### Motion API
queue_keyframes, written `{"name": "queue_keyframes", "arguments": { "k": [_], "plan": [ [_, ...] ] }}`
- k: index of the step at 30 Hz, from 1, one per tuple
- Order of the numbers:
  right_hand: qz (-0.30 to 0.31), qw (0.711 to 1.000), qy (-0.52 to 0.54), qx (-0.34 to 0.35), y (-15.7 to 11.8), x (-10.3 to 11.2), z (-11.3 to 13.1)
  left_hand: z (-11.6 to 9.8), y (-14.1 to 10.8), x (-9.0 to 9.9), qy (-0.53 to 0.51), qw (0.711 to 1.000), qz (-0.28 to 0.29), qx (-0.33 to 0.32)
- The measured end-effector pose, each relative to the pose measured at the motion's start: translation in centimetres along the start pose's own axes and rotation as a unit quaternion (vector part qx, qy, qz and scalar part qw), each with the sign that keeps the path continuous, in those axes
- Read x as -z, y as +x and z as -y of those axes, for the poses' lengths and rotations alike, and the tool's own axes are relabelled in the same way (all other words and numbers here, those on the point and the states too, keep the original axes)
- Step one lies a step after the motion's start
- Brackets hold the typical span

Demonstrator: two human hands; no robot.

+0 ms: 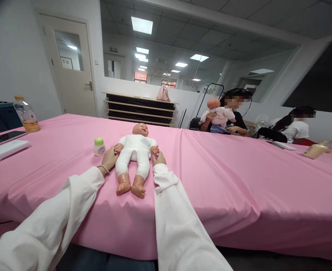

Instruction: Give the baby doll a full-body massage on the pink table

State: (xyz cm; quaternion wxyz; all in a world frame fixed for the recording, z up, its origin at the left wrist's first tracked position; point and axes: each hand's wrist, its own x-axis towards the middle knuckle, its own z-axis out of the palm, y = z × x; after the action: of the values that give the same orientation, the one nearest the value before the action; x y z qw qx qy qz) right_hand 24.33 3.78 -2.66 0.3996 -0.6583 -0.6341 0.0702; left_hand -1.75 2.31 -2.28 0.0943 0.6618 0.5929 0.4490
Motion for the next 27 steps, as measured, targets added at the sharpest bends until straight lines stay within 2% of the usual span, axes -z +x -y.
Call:
{"name": "queue_keyframes", "arguments": {
  "k": [6,12,16,21,24,27],
  "plan": [
    [-0.049,0.995,0.068,0.061,0.9,-1.0,-0.3,-0.6,0.9,-0.6,0.003,0.999,-0.042,-0.004],
    [-0.061,0.984,0.120,0.115,3.9,-1.4,0.0,-0.3,3.9,-2.1,-0.036,0.995,-0.092,-0.030],
    [-0.066,0.978,0.162,0.111,7.2,-1.7,0.8,-0.2,7.5,-3.7,-0.042,0.989,-0.137,-0.027],
    [-0.083,0.980,0.180,0.033,11.7,-3.6,0.6,-0.3,12.1,-5.9,0.037,0.984,-0.169,-0.046],
    [-0.090,0.981,0.171,0.029,13.2,-5.4,-0.6,0.2,13.4,-7.1,0.086,0.983,-0.160,-0.034],
    [-0.092,0.983,0.151,0.045,13.5,-6.7,-1.9,1.2,13.7,-7.9,0.119,0.983,-0.136,-0.017]
  ]
}}
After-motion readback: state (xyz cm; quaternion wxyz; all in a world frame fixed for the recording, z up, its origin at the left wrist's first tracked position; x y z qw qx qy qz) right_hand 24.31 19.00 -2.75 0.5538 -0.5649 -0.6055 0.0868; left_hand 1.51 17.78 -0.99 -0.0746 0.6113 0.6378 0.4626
